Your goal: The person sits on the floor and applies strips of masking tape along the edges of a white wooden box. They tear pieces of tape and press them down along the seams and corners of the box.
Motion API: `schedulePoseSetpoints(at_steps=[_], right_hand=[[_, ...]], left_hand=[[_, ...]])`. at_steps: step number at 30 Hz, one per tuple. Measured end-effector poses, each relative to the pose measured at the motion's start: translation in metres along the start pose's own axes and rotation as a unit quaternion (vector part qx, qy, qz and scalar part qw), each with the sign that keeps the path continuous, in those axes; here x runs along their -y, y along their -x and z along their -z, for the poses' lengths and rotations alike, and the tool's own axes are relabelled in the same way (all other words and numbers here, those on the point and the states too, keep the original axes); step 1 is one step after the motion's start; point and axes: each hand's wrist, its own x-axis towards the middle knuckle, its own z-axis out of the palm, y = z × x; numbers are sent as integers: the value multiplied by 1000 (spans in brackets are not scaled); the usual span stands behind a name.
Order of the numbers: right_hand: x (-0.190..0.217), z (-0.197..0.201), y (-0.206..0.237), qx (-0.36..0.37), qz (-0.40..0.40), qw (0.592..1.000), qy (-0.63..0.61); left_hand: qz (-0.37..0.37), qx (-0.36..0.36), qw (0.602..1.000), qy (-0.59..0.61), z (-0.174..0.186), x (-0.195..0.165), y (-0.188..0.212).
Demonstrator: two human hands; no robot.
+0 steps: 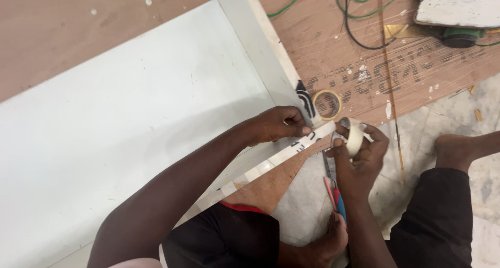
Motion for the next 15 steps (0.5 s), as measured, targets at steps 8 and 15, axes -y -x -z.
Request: schedulePoseSetpoints(at_steps=[8,15], right_hand=[[9,7,-4,8,-20,999,42],[16,6,-5,6,0,999,34]], left_hand=[[38,-25,997,-64,-9,-37,10],[17,-31,999,-35,-15,-41,18]])
